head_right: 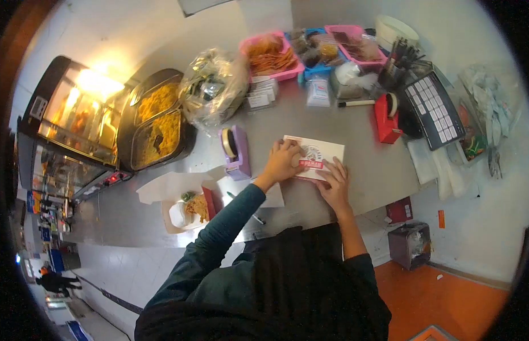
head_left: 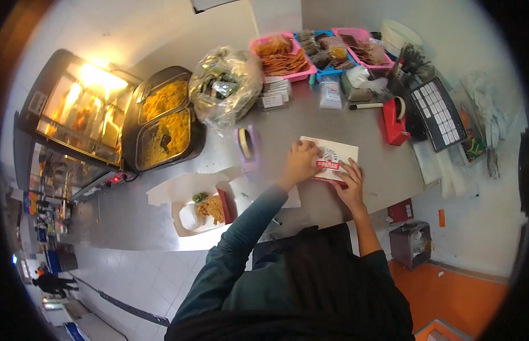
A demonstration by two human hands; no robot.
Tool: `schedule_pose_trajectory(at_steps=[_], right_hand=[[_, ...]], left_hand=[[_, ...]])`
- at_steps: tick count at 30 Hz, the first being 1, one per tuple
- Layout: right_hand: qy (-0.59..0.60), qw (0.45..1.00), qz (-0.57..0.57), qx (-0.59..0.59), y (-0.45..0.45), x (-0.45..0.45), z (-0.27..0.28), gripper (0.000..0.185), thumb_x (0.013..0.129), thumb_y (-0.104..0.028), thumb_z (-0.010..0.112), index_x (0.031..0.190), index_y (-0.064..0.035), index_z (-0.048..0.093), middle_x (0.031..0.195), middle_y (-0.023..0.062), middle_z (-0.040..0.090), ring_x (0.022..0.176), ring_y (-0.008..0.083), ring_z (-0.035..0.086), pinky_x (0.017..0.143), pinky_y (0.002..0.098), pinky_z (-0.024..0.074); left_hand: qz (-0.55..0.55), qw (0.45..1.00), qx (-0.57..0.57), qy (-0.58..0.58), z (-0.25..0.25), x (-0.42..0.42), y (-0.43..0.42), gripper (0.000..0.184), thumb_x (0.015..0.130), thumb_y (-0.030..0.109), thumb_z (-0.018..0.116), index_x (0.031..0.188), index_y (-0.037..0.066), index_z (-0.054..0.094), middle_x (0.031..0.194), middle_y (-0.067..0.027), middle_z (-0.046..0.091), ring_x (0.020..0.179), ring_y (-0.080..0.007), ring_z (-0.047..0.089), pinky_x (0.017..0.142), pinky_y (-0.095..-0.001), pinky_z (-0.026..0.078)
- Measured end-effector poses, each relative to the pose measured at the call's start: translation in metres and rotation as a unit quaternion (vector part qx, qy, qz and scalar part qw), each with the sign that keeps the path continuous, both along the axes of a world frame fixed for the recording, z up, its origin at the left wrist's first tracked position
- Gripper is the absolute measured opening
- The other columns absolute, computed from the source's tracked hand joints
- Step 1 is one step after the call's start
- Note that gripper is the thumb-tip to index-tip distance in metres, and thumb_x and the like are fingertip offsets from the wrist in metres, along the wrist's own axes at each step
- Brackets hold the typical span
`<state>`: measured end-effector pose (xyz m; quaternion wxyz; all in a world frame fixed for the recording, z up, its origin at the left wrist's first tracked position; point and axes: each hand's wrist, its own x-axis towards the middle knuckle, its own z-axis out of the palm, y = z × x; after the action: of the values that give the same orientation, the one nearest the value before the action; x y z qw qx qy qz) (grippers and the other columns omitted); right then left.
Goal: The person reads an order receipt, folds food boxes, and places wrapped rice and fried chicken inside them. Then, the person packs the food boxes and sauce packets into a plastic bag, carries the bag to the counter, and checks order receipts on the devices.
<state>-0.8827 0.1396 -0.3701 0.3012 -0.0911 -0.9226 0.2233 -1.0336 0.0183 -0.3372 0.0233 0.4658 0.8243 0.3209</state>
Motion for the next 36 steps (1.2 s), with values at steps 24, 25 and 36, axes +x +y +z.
schedule_pose_trajectory(at_steps=[24, 25, 36], right_hand=[[-0.013, 0.826, 0.272, -0.494, -0.280, -0.212, 0.000, 0.033, 0.078, -0.011, 0.052, 0.106, -0.0023, 0.038, 0.108, 0.0123, 0.042, 0.100, 0.0161, 0.042, 0.085, 0.0273, 0.0324], [0.033, 0.849, 0.235, -0.473, -0.303, -0.212, 0.012, 0.034, 0.080, -0.012, 0.050, 0.109, -0.0016, 0.035, 0.112, 0.0123, 0.039, 0.103, 0.0162, 0.039, 0.089, 0.0276, 0.0289], [-0.030, 0.865, 0.285, -0.413, -0.295, -0.138, 0.018, 0.016, 0.077, 0.002, 0.046, 0.089, -0.0024, 0.055, 0.108, 0.0141, 0.045, 0.109, 0.0235, 0.042, 0.089, 0.0308, 0.0350]], left_hand=[[0.228, 0.814, 0.441, -0.302, -0.037, -0.101, -0.409, 0.031, 0.080, 0.021, 0.040, 0.103, 0.002, 0.049, 0.102, -0.0079, 0.050, 0.099, -0.0166, 0.044, 0.087, -0.0297, 0.033], [0.289, 0.867, 0.302, -0.270, -0.007, -0.090, -0.391, 0.039, 0.084, 0.028, 0.038, 0.112, 0.001, 0.040, 0.111, -0.0096, 0.045, 0.105, -0.0189, 0.040, 0.091, -0.0322, 0.030], [0.166, 0.975, 0.096, -0.113, -0.011, -0.054, -0.444, 0.031, 0.071, 0.010, 0.060, 0.102, 0.010, 0.056, 0.107, -0.0154, 0.040, 0.102, -0.0282, 0.040, 0.091, -0.0327, 0.032]])
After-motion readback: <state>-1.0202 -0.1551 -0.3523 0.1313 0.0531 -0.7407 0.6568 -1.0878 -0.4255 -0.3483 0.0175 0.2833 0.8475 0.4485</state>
